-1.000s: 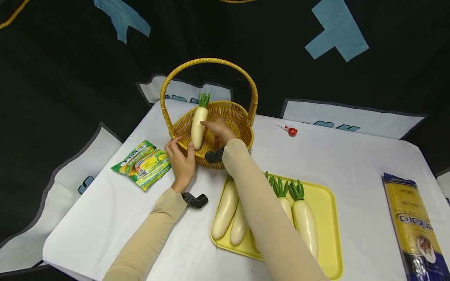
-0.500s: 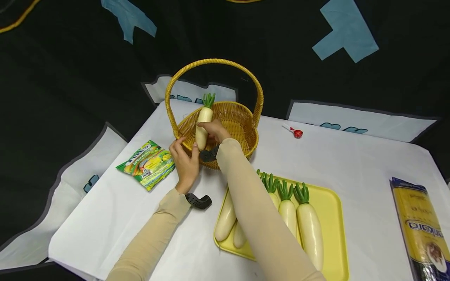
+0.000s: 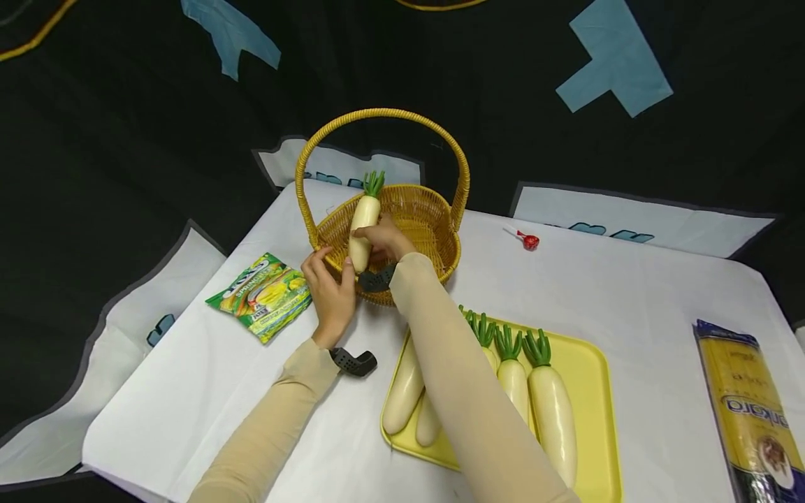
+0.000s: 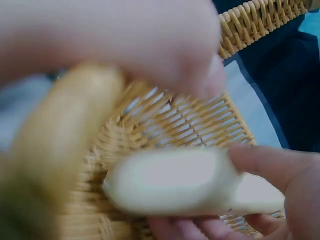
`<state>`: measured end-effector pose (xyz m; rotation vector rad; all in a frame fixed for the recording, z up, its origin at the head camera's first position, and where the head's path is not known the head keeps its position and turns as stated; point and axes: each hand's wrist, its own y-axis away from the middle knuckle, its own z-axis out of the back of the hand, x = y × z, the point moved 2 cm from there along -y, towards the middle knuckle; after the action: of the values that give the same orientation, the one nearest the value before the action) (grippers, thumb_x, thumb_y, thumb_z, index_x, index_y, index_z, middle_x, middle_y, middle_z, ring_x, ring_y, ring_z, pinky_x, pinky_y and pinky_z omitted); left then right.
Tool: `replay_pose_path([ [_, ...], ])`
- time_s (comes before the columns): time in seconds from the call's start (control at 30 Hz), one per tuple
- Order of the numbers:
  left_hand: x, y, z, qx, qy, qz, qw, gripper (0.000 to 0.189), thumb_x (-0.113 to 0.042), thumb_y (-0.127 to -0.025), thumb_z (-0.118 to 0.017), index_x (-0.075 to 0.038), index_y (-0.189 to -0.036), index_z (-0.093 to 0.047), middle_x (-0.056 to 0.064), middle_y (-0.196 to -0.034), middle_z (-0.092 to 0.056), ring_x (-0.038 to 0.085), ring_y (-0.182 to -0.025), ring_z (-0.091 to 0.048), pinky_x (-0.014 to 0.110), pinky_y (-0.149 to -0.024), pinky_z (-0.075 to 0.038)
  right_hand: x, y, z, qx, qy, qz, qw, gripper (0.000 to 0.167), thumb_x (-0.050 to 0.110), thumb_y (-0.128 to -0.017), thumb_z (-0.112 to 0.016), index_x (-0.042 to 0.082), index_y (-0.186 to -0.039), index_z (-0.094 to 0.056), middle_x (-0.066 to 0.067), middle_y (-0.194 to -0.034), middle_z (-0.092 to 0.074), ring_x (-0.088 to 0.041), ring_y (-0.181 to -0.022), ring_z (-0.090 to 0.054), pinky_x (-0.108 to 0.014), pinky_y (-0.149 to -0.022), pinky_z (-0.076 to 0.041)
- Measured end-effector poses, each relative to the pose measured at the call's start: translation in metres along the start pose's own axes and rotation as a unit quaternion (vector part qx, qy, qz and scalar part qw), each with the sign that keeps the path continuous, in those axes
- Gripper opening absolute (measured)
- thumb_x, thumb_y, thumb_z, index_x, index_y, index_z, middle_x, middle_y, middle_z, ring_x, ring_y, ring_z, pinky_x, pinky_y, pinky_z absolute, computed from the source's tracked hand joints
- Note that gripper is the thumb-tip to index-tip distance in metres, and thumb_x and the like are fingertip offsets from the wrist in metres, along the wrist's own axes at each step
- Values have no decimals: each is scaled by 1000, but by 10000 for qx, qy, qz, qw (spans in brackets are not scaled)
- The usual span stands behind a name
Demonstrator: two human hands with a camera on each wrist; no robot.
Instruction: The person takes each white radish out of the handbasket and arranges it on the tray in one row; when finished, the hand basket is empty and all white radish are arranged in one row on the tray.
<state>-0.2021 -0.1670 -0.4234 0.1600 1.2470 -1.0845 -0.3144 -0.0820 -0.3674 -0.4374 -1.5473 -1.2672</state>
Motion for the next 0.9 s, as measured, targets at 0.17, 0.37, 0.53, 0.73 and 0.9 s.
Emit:
replay_pose_path([
  [0.17, 2, -4, 1, -100, 8, -115, 9999, 42, -35, -86, -49, -10, -120, -42, 16, -124, -34, 31, -117, -37, 44, -100, -29, 8, 8, 9, 8, -221, 251, 9994, 78, 21, -87, -59, 15, -145, -7, -21, -131, -43, -36, -109, -56, -45, -88, -47],
  [0.37, 7, -9, 6, -37, 54, 6, 10000, 44, -35, -87, -50, -10, -122, -41, 16, -126, -33, 30, -119, -36, 44, -101, -28, 19, 29, 22, -88, -231, 576, 9980, 79, 25, -85, -60, 16, -145, -10, -20, -130, -45, -36, -107, -57, -44, -88, -48],
  [0.53, 10, -13, 12, 8, 107, 80, 9999, 44, -35, -87, -49, -10, -123, -40, 17, -127, -31, 30, -120, -35, 44, -102, -27, 27, 57, 32, -48, -104, 956, 9954, 78, 29, -85, -61, 17, -145, -12, -16, -126, -48, -30, -101, -60, -41, -83, -50],
  [0.73, 14, -16, 19, -6, 67, 130, 9999, 43, -34, -88, -47, -11, -124, -40, 16, -127, -31, 30, -120, -34, 44, -102, -26, 28, 102, 43, 239, -311, 1290, 9909, 73, 28, -87, -58, 19, -145, -14, -14, -119, -52, -18, -86, -61, -37, -82, -51],
  [0.9, 15, -16, 21, -16, 87, 147, 9999, 44, -34, -88, -47, -10, -124, -40, 16, -128, -30, 29, -122, -33, 43, -103, -25, 15, 150, 63, 367, -157, 1559, 9870, 68, 24, -88, -56, 17, -144, -18, -13, -115, -55, -14, -87, -64, -34, -77, -52],
])
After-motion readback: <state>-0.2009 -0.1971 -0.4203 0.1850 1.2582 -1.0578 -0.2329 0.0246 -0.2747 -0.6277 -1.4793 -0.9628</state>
